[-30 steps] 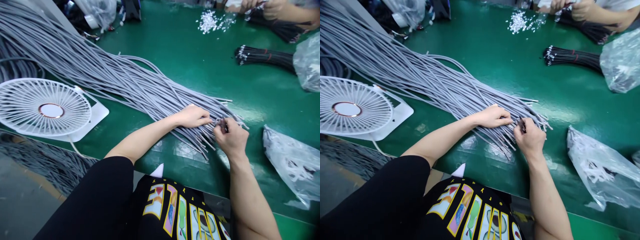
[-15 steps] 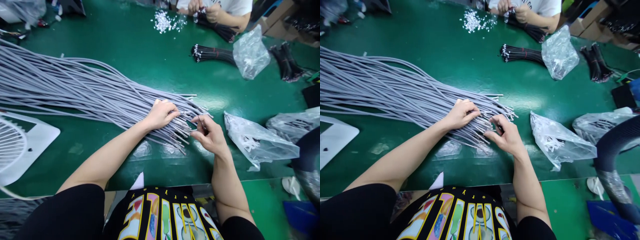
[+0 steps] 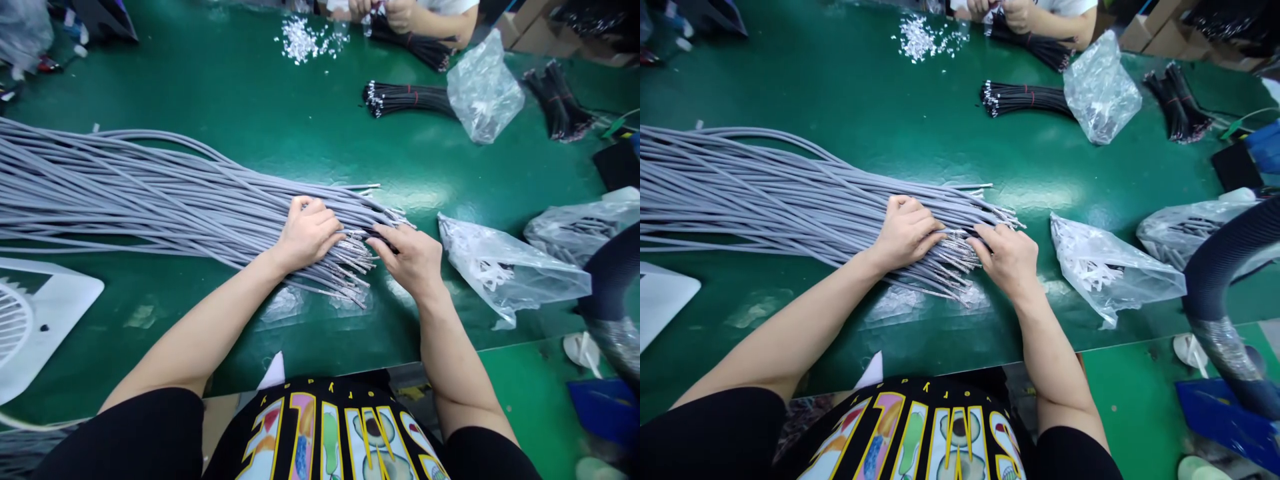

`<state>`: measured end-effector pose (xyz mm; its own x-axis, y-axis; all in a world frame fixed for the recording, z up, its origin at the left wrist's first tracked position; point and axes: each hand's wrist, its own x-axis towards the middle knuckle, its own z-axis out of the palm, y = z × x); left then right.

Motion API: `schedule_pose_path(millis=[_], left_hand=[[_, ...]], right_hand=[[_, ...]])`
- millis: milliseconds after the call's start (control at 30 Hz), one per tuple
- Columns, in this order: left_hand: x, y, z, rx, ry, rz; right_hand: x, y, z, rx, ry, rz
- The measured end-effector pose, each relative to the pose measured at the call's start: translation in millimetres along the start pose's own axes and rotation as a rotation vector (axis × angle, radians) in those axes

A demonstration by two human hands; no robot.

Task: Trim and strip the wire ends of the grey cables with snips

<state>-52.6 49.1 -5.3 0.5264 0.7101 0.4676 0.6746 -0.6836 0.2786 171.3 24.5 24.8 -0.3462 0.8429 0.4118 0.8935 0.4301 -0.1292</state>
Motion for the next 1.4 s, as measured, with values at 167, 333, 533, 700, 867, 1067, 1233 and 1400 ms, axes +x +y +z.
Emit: schedule_pose_path(millis=[167,333,533,700,867,1067,1233,1400], left_hand=[[0,0,0.4,-0.005,-0.012,0.002],[0,0,1.1,-0.026,-0.013,0.01],[0,0,1.3,-0.053,-0.024,-0.004],[2,1,-0.1,-0.068,-0.031,-0.037],[5,3,-3.0,-0.127,-0.084,-0.121],[6,4,-4.0,-0.16,-0.198,-0.105],[4,4,-3.0,-0.148,-0.205,-0.105],[4,4,-2.3,-0.134,-0.19,-0.088]], right_hand=[[0,-1,3,-0.003,0.009,-0.004],[0,-2,4,0.01,0.017,-0.005],[2,-3,8,0.08,-0.025,0.008],[3,-5,14,0.133,-0.023,0.037],[6,-8,12,0.087,-0.12,0.032],[3,-9,14,0.103,-0.173,0.007],[1,-6,20,0.206,-0.105,-0.007],[1,-11,23,0.265,-0.017,0.057]])
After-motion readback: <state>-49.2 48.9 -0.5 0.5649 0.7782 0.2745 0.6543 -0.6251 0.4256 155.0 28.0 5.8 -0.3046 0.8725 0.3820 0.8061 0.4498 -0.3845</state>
